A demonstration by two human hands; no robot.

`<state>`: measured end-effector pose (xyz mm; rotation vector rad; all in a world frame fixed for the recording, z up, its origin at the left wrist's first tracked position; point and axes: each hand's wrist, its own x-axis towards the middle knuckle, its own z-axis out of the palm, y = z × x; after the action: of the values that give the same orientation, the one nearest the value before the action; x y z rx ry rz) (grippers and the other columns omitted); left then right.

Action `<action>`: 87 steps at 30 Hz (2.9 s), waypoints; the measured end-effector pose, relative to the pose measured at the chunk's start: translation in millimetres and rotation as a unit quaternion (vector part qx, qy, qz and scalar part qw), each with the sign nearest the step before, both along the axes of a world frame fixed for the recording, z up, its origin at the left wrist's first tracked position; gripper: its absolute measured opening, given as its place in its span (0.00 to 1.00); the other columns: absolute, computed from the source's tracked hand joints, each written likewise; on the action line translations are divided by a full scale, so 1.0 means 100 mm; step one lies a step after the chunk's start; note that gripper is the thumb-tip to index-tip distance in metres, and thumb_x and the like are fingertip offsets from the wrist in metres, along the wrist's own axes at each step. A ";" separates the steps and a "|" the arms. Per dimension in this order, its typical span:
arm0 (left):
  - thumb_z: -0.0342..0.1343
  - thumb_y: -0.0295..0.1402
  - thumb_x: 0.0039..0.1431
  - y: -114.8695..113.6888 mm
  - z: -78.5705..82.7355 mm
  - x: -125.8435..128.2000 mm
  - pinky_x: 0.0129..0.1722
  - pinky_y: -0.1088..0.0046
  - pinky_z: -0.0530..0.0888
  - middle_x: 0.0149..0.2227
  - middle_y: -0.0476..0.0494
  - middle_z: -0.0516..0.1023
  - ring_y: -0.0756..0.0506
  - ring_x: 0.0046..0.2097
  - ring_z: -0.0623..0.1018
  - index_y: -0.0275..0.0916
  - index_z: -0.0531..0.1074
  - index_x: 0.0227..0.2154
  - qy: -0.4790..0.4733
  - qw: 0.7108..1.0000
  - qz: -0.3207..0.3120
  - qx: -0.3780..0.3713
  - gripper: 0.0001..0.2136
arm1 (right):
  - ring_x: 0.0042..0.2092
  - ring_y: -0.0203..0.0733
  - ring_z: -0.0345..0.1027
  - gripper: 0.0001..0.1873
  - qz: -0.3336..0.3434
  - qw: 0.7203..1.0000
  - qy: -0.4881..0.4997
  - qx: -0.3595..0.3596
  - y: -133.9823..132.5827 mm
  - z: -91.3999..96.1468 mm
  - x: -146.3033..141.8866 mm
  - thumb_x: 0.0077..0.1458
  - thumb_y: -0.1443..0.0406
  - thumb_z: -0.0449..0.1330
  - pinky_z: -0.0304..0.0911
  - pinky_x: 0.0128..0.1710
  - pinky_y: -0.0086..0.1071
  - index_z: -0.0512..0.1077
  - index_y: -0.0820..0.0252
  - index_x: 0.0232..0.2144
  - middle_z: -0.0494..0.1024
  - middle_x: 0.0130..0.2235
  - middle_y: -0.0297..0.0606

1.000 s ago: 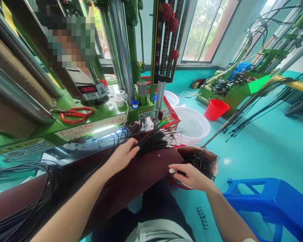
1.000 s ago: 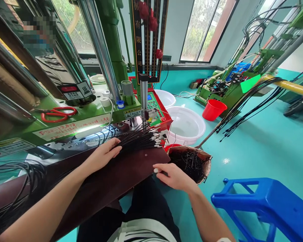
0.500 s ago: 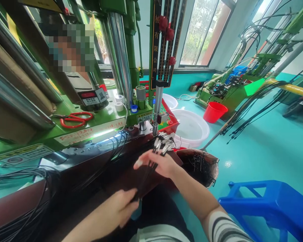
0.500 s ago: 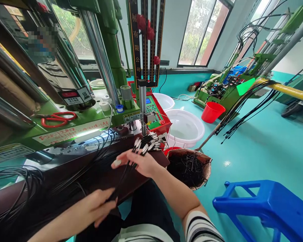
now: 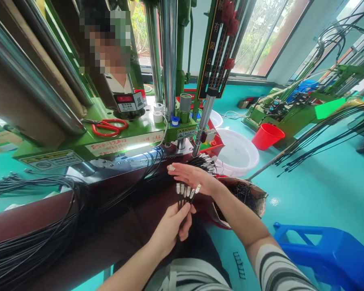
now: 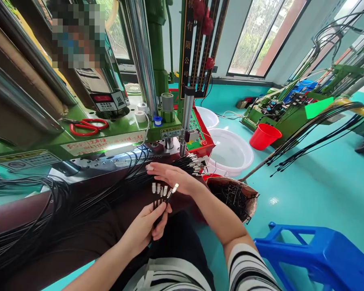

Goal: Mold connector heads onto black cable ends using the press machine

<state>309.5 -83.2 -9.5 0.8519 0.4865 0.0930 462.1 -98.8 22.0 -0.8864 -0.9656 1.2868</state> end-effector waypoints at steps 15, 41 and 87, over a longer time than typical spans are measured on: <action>0.61 0.44 0.42 0.19 -0.11 0.21 0.13 0.82 0.47 0.14 0.58 0.57 0.59 0.15 0.53 0.34 0.65 0.26 0.010 0.987 0.152 -0.042 0.18 | 0.55 0.40 0.59 0.22 0.030 0.904 -0.425 0.017 0.30 -0.06 0.23 0.62 0.61 0.43 0.55 0.53 0.35 0.57 0.61 0.57 0.66 0.55 0.41; 0.61 0.40 0.41 0.31 -0.11 0.31 0.13 0.84 0.45 0.13 0.62 0.51 0.60 0.14 0.49 0.39 0.57 0.24 0.032 0.994 0.090 0.055 0.17 | 0.10 0.25 0.40 0.22 -0.174 0.959 -0.010 -0.225 -0.38 -0.39 0.01 0.49 0.56 0.54 0.37 0.08 0.20 0.62 0.59 0.45 0.60 0.15 0.22; 0.52 0.46 0.50 0.39 -0.21 0.29 0.12 0.83 0.51 0.16 0.60 0.56 0.57 0.14 0.55 0.41 0.60 0.30 0.066 0.962 0.187 0.189 0.14 | 0.16 0.25 0.47 0.26 -0.236 0.949 -0.065 -0.199 -0.42 -0.57 -0.18 0.52 0.54 0.56 0.42 0.12 0.20 0.65 0.59 0.51 0.60 0.20 0.27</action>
<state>338.2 -44.2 -30.0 1.1361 0.7679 0.4915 444.2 -140.5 -34.6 -1.4338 -0.5436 1.0241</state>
